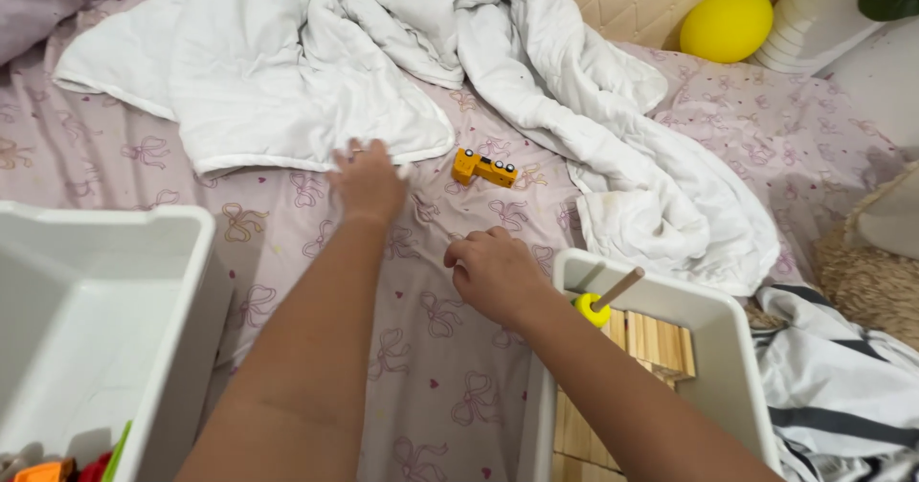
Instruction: Organizing toy blocks and cars into bins on a bed and adjusting wall trim.
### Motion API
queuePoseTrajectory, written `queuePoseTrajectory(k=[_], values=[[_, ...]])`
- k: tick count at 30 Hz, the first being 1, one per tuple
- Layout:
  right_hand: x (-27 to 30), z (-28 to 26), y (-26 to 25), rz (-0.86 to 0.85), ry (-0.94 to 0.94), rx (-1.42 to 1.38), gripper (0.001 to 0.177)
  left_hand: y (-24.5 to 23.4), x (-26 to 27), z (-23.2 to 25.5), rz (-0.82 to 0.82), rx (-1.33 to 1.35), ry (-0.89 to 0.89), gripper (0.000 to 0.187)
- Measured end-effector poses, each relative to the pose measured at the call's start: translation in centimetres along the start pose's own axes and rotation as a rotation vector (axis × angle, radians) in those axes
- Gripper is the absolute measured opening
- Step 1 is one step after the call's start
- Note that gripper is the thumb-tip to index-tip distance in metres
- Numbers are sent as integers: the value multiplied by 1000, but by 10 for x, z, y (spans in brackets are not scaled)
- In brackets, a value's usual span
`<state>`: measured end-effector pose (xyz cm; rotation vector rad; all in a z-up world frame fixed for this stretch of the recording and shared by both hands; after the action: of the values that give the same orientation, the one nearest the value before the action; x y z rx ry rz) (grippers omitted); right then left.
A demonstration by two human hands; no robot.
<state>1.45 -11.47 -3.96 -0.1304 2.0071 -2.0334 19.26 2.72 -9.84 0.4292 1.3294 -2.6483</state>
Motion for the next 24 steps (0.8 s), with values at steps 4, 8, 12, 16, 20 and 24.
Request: queuePoseTrajectory(k=[4, 8, 12, 16, 20, 24], values=[[-14, 5, 10, -32, 42, -54, 20, 14, -19, -52, -56, 61, -113, 57], [-44, 16, 21, -111, 108, -125, 24, 17, 1, -66, -18, 216, -111, 38], [-85, 37, 39, -134, 169, 1, 40, 5, 23, -60, 62, 266, -14, 45], [-119, 65, 66, -164, 246, 22, 68, 24, 21, -72, 190, 227, 66, 35], [-134, 66, 58, -254, 341, 141, 87, 10, 13, -69, 188, 319, -56, 46], [-129, 74, 70, -360, 385, 143, 97, -15, 10, -49, 47, 409, -293, 59]])
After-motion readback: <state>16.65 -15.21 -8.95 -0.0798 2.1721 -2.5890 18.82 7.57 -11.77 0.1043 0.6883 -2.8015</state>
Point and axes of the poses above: each hand's wrist, its own x-axis away from the middle knuckle, its own y-axis out of the palm, z = x × y, the point moved 3 cm from there along -x, towards the middle knuckle, and after that the axes turned 13 degrees about x, right-handed, at the moved point
